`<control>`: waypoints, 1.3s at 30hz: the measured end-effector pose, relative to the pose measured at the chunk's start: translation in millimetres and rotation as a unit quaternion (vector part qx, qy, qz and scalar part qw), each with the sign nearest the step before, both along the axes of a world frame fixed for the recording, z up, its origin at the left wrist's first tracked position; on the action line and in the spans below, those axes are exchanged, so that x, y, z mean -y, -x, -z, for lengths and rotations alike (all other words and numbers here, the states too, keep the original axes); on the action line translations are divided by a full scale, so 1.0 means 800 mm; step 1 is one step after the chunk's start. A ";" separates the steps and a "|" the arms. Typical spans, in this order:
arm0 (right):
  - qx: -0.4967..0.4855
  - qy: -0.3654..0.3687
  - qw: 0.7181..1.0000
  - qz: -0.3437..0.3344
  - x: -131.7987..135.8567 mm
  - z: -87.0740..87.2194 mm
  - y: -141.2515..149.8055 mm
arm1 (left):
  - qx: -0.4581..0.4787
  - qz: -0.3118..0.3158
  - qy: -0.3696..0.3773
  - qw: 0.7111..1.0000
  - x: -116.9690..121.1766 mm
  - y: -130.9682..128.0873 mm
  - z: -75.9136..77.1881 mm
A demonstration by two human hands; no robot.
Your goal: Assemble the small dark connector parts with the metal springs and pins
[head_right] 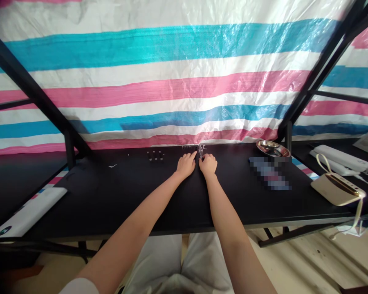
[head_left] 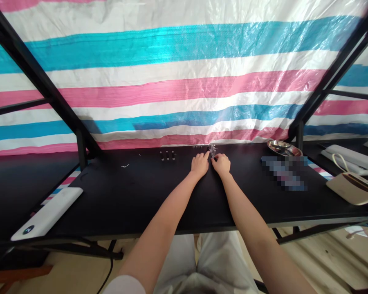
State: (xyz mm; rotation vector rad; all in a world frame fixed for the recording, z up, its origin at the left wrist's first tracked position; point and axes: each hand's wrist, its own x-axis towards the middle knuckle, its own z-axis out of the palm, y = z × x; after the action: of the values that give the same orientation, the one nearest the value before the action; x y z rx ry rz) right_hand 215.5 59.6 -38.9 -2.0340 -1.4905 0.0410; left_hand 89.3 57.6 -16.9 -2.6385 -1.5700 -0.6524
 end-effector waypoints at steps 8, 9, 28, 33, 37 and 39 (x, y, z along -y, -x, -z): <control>-0.003 -0.011 1.000 -0.001 -0.005 0.005 -0.002 | 0.109 -0.051 0.044 0.992 -0.002 0.009 -0.002; -0.003 -0.011 1.000 -0.001 -0.005 0.005 -0.001 | 0.125 -0.055 0.044 0.990 -0.002 0.012 -0.003; -0.032 -0.025 0.999 -0.003 -0.004 0.001 -0.001 | 0.444 -0.022 0.177 0.878 0.056 0.130 -0.027; -0.051 -0.040 0.998 0.001 -0.002 0.001 -0.001 | 0.450 -0.011 0.185 0.873 0.063 0.130 -0.026; -0.088 -0.060 0.994 -0.003 0.005 -0.003 0.000 | 0.458 -0.001 0.181 0.870 0.067 0.125 -0.021; -0.112 -0.081 0.990 -0.004 0.010 -0.009 0.002 | 0.462 -0.004 0.181 0.868 0.068 0.123 -0.018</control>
State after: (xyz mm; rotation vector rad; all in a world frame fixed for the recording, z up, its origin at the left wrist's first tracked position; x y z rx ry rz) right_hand 214.1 51.2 -31.9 -1.8279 -1.3181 0.1419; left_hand -9.0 3.4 -2.4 -2.6815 -2.0211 -2.0309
